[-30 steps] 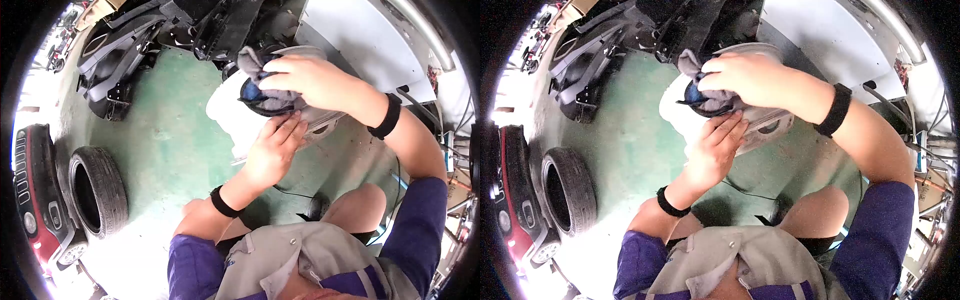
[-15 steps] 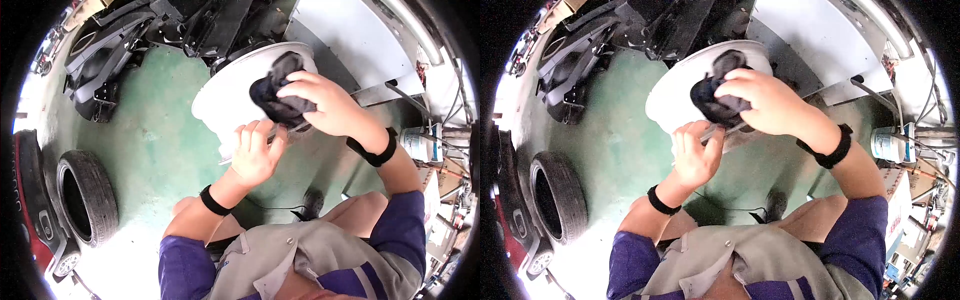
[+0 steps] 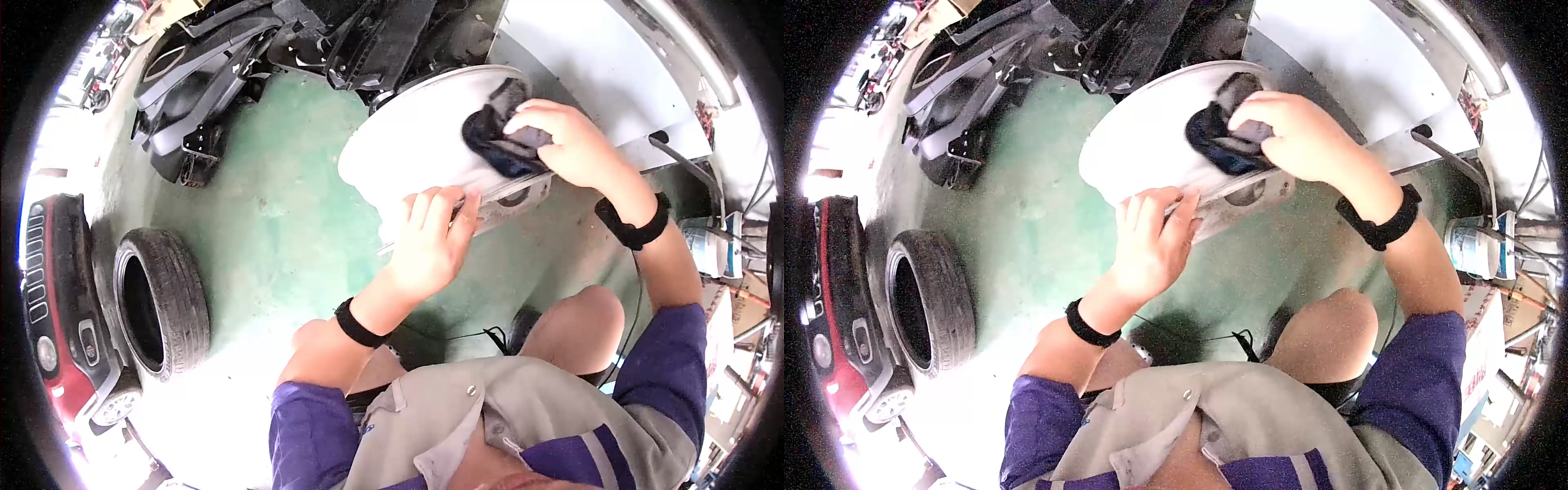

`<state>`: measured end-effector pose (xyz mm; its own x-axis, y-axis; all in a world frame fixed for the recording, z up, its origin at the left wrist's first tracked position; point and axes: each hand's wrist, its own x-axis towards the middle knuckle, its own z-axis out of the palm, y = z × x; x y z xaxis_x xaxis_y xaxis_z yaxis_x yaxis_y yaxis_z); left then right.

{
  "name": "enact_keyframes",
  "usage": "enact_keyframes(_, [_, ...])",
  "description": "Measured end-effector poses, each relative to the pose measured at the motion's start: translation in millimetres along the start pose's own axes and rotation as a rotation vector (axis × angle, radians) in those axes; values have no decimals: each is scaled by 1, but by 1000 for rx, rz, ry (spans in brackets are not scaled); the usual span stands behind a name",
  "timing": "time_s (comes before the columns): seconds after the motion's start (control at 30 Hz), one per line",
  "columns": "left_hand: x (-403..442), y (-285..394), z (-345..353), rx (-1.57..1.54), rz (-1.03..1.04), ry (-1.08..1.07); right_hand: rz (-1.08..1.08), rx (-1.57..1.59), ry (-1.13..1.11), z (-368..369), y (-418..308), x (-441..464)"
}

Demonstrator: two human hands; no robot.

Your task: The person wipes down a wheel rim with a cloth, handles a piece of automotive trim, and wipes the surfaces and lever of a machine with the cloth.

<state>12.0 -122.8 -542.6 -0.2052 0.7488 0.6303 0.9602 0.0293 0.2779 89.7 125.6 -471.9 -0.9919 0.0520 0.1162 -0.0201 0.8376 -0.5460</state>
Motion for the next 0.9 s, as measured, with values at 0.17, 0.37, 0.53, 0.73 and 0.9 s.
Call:
enact_keyframes(0.17, [-1,-3,9,54,13,53,-132,190,-239,39,-57,26])
enact_keyframes(0.37, [-10,-6,3,104,10,51,-63,144,81,12,10,-20])
enact_keyframes(0.53, [-28,-8,-11,105,-57,-15,412,294,275,46,118,-81])
enact_keyframes(0.73, [-10,17,-23,139,-116,-116,93,173,303,43,51,-62])
enact_keyframes(0.9, [12,42,-10,169,-85,-190,-156,316,225,57,-15,-40])
